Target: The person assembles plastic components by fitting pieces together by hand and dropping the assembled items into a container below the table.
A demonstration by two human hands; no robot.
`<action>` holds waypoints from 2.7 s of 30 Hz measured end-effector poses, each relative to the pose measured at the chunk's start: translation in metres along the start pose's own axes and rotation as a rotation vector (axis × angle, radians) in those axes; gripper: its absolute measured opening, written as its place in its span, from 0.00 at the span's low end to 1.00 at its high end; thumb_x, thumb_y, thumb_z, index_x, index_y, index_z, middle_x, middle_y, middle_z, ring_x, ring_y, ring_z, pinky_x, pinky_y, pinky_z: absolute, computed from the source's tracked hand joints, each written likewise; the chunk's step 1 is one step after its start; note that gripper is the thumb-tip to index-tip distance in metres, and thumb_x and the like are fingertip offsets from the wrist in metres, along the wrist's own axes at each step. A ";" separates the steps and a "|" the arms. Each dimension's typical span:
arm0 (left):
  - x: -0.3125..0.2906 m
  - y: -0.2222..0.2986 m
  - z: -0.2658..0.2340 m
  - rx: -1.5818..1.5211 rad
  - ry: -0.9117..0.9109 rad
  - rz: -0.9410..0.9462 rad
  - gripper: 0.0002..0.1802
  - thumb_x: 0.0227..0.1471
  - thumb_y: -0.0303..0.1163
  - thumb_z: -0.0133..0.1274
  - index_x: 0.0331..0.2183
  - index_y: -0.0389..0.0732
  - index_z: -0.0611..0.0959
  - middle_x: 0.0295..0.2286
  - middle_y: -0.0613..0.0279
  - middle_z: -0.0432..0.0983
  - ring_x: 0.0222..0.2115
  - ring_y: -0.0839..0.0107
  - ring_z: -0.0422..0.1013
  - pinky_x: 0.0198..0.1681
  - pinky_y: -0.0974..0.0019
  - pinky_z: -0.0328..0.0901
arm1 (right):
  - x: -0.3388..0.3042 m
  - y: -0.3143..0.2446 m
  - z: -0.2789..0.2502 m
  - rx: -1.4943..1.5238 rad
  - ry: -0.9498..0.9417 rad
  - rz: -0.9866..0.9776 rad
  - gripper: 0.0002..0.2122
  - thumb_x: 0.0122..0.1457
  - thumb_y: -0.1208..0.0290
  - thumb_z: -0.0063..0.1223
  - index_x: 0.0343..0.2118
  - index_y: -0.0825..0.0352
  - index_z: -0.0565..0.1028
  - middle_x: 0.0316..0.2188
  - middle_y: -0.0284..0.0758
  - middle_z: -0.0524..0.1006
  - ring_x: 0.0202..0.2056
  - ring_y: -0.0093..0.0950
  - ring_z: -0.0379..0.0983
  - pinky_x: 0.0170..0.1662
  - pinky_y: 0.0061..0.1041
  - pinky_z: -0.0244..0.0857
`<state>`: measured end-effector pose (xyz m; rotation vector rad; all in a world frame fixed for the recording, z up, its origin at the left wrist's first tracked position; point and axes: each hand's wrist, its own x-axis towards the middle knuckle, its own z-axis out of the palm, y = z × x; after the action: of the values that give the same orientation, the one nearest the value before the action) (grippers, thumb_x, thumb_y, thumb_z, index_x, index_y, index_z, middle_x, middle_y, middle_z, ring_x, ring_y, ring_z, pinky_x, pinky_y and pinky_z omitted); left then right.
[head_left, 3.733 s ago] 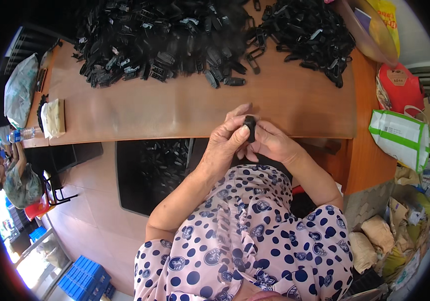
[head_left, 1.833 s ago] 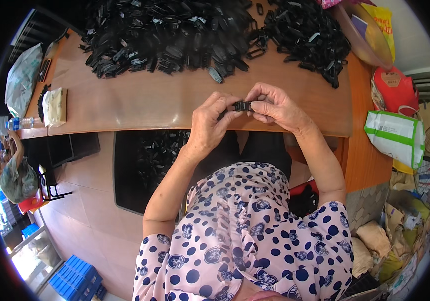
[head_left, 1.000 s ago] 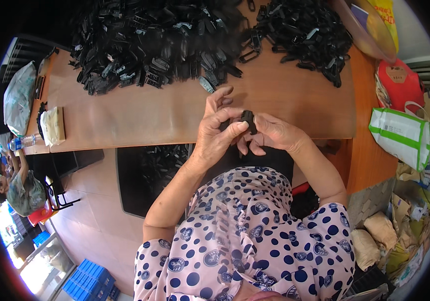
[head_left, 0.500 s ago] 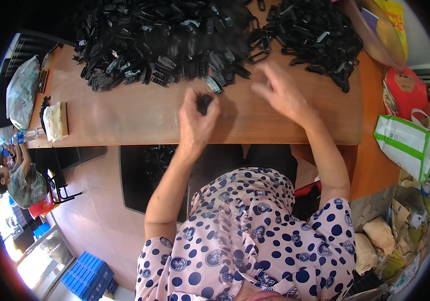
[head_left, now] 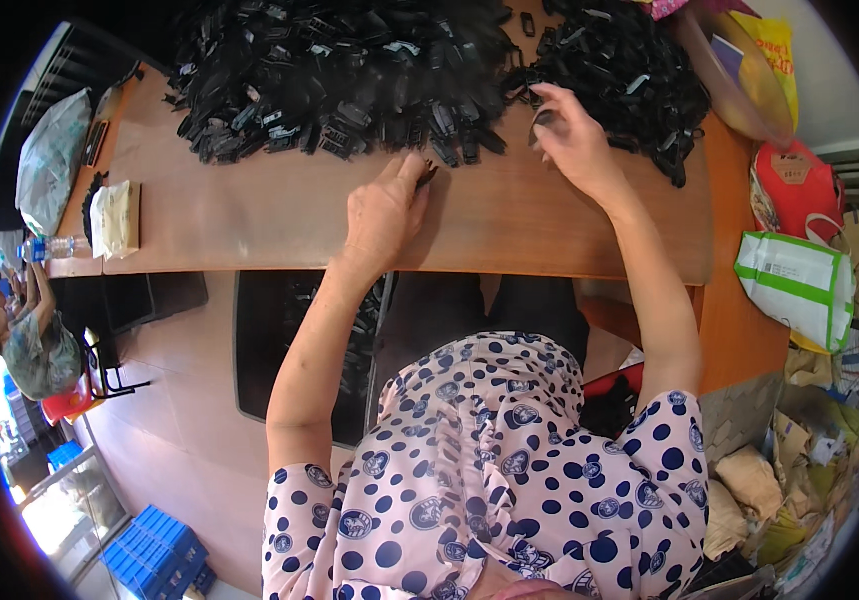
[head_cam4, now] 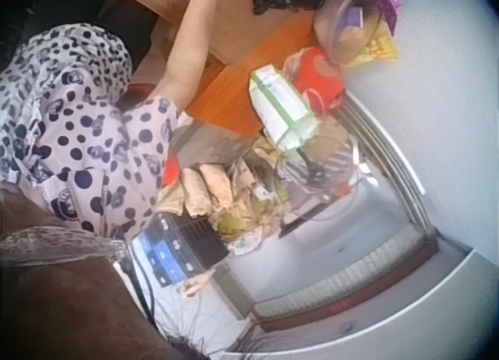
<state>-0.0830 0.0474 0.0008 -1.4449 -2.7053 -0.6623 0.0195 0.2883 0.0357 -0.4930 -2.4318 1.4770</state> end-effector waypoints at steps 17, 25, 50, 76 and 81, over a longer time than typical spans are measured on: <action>-0.033 0.049 -0.009 -1.136 0.072 -0.279 0.15 0.48 0.22 0.57 0.42 0.38 0.79 0.30 0.67 0.74 0.31 0.79 0.70 0.33 0.74 0.67 | -0.067 -0.037 0.049 1.030 -0.156 0.150 0.06 0.54 0.84 0.53 0.32 0.68 0.70 0.35 0.34 0.73 0.36 0.22 0.72 0.40 0.20 0.70; -0.029 0.060 -0.016 -0.718 0.195 -0.138 0.14 0.45 0.26 0.60 0.38 0.40 0.82 0.29 0.59 0.75 0.30 0.68 0.73 0.33 0.68 0.67 | -0.072 -0.032 0.049 1.008 -0.150 0.146 0.06 0.54 0.84 0.53 0.32 0.68 0.70 0.35 0.34 0.73 0.34 0.21 0.71 0.41 0.19 0.68; -0.041 0.064 -0.019 -0.380 0.039 0.198 0.13 0.42 0.28 0.61 0.34 0.39 0.79 0.26 0.60 0.74 0.22 0.61 0.71 0.25 0.64 0.67 | -0.082 -0.008 0.027 0.673 -0.573 0.520 0.06 0.56 0.72 0.57 0.29 0.65 0.70 0.24 0.28 0.72 0.23 0.16 0.67 0.20 0.11 0.54; -0.111 0.024 -0.039 -1.457 -0.062 -0.465 0.18 0.41 0.38 0.65 0.32 0.35 0.82 0.45 0.55 0.68 0.37 0.69 0.71 0.35 0.69 0.69 | -0.095 -0.038 0.091 0.317 -0.851 0.062 0.21 0.58 0.60 0.54 0.48 0.70 0.68 0.38 0.35 0.73 0.33 0.22 0.68 0.38 0.22 0.63; -0.133 -0.027 -0.082 -0.263 0.099 -0.311 0.20 0.38 0.30 0.63 0.37 0.37 0.79 0.41 0.53 0.71 0.39 0.57 0.71 0.42 0.60 0.65 | -0.032 -0.006 0.026 -0.311 -0.205 -0.156 0.26 0.54 0.70 0.56 0.56 0.65 0.60 0.46 0.40 0.68 0.35 0.26 0.70 0.39 0.25 0.68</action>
<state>-0.0434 -0.1012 0.0395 -0.9957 -2.8748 -1.1084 0.0374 0.2512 0.0279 -0.2094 -2.8060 1.1424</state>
